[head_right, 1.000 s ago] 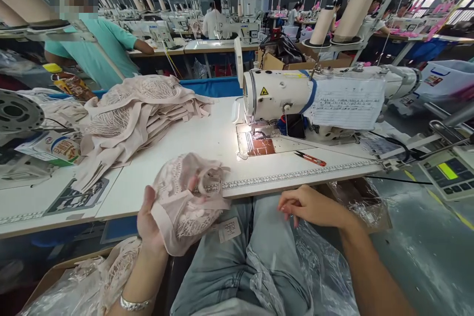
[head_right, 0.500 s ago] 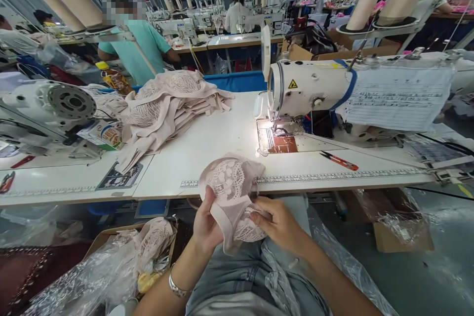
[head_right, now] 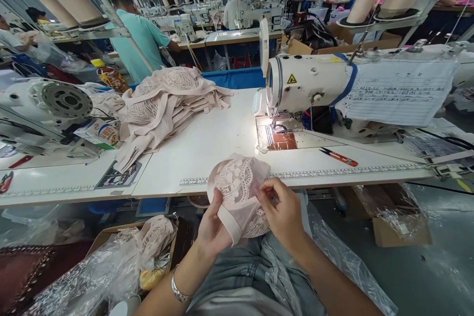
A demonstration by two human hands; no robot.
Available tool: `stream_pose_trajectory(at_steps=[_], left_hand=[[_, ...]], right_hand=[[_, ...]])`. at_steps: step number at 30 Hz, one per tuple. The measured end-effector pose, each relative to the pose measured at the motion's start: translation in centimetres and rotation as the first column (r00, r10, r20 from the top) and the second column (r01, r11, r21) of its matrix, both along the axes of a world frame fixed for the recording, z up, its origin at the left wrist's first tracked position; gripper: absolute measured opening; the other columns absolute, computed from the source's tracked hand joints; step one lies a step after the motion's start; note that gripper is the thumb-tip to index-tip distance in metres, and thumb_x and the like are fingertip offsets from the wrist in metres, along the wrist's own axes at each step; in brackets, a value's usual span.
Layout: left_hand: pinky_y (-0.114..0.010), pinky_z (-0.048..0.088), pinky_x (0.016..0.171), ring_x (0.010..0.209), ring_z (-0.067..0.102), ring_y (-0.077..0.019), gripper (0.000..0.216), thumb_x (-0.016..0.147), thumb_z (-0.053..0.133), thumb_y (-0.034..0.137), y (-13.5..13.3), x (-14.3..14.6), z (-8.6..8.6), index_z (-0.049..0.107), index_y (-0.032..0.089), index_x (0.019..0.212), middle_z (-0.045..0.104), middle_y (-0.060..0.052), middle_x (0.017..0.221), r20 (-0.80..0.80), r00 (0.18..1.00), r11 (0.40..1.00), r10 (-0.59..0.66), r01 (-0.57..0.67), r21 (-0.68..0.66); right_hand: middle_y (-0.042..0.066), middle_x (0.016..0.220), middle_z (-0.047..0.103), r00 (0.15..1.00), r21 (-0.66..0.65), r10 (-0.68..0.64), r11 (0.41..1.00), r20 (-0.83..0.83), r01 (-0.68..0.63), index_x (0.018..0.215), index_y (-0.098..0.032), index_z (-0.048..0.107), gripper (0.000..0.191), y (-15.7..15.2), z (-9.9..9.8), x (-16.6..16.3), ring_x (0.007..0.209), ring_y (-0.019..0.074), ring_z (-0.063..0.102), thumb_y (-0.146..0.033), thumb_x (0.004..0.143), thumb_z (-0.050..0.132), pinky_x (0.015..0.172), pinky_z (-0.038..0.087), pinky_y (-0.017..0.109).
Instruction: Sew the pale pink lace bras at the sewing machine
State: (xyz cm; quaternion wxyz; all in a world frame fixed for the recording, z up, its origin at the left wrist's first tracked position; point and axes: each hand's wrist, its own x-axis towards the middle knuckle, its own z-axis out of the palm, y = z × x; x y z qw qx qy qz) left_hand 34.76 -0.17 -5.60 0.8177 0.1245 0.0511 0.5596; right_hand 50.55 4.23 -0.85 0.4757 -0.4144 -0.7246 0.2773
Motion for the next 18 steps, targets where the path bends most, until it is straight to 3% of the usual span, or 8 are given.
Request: stream_pose_trajectory(at_steps=[4, 6, 9, 11, 13, 15, 16, 18], left_hand=[[-0.048, 0.015, 0.127, 0.148, 0.038, -0.0312, 0.05, 0.096, 0.055, 0.055, -0.1, -0.6, -0.4, 0.072, 0.019, 0.125, 0.061, -0.01, 0.143, 0.02, 1.0, 1.0, -0.009, 0.01, -0.019], [-0.049, 0.015, 0.127, 0.149, 0.035, -0.0313, 0.053, 0.096, 0.052, 0.057, 0.0, -0.9, -0.4, 0.07, 0.018, 0.127, 0.058, -0.01, 0.146, 0.025, 1.0, 1.0, -0.003, 0.004, -0.03], [-0.046, 0.015, 0.128, 0.152, 0.029, -0.0296, 0.056, 0.099, 0.047, 0.058, 0.1, -1.0, -0.1, 0.067, 0.018, 0.132, 0.052, -0.008, 0.151, 0.034, 0.999, 1.0, -0.016, 0.016, -0.013], [-0.045, 0.016, 0.128, 0.153, 0.027, -0.0287, 0.056, 0.099, 0.045, 0.058, 0.2, -0.8, 0.1, 0.066, 0.018, 0.134, 0.051, -0.007, 0.152, 0.039, 0.999, 0.999, -0.038, 0.038, 0.004], [-0.045, 0.016, 0.128, 0.153, 0.028, -0.0289, 0.058, 0.099, 0.047, 0.059, 0.2, -0.6, 0.3, 0.066, 0.018, 0.134, 0.051, -0.008, 0.152, 0.035, 0.997, 0.998, -0.064, 0.064, 0.005], [-0.046, 0.016, 0.128, 0.152, 0.03, -0.03, 0.058, 0.097, 0.05, 0.06, 0.2, -0.3, 0.3, 0.067, 0.018, 0.133, 0.053, -0.009, 0.15, 0.021, 0.997, 0.997, -0.076, 0.076, -0.011], [-0.046, 0.015, 0.128, 0.151, 0.032, -0.0308, 0.058, 0.096, 0.052, 0.06, 0.2, -0.3, 0.3, 0.067, 0.017, 0.132, 0.054, -0.011, 0.149, 0.01, 0.997, 0.997, -0.079, 0.079, -0.021], [-0.047, 0.016, 0.128, 0.149, 0.034, -0.0323, 0.059, 0.094, 0.056, 0.06, 0.2, -0.2, 0.2, 0.068, 0.015, 0.131, 0.057, -0.014, 0.146, -0.012, 0.997, 0.997, -0.072, 0.072, -0.031]], right_hand=[[0.0, 0.065, 0.066, 0.948, 0.139, -0.291, 0.952, 0.127, 0.273, 0.082, -0.022, 0.063, 0.026, 1.4, 0.1, 3.7, 0.058, 0.0164, 0.063, -0.041, 0.098, 0.054, 0.058, 0.046, 0.027], [0.005, 0.068, 0.067, 0.824, 0.248, -0.453, 0.888, 0.339, 0.386, 0.082, -0.022, 0.064, 0.031, 2.3, 0.3, 8.0, 0.063, 0.0207, 0.063, -0.043, 0.098, 0.049, 0.06, 0.045, 0.032], [0.011, 0.057, 0.06, 0.501, 0.204, -0.36, 0.918, 0.787, 0.34, 0.056, -0.025, 0.057, 0.053, 3.1, 0.6, 14.0, 0.062, 0.029, 0.059, -0.053, 0.097, 0.039, 0.053, 0.037, 0.038], [0.016, 0.065, 0.064, 0.41, 0.215, -0.34, 0.922, 0.846, 0.32, 0.053, -0.025, 0.057, 0.062, 3.0, 0.9, 15.2, 0.076, 0.0366, 0.062, -0.067, 0.093, 0.036, 0.055, 0.039, 0.042], [0.018, 0.092, 0.071, 0.572, 0.208, -0.292, 0.956, 0.766, 0.209, 0.079, -0.022, 0.069, 0.063, 2.4, 1.2, 13.4, 0.095, 0.0382, 0.063, -0.07, 0.094, 0.033, 0.068, 0.047, 0.047], [0.014, 0.109, 0.07, 0.808, 0.072, -0.073, 0.997, 0.585, 0.037, 0.11, -0.022, 0.068, 0.056, 1.6, 1.5, 9.6, 0.101, 0.0303, 0.064, -0.063, 0.1, 0.032, 0.082, 0.051, 0.043], [0.013, 0.11, 0.069, 0.869, -0.011, 0.095, 0.995, 0.487, -0.102, 0.115, -0.022, 0.066, 0.055, 1.2, 1.6, 7.6, 0.1, 0.0268, 0.065, -0.062, 0.101, 0.03, 0.082, 0.051, 0.038], [0.007, 0.09, 0.066, 0.88, -0.145, 0.332, 0.943, 0.341, -0.299, 0.094, -0.021, 0.064, 0.05, 0.6, 1.5, 4.3, 0.081, 0.02, 0.063, -0.06, 0.102, 0.034, 0.071, 0.049, 0.029]])
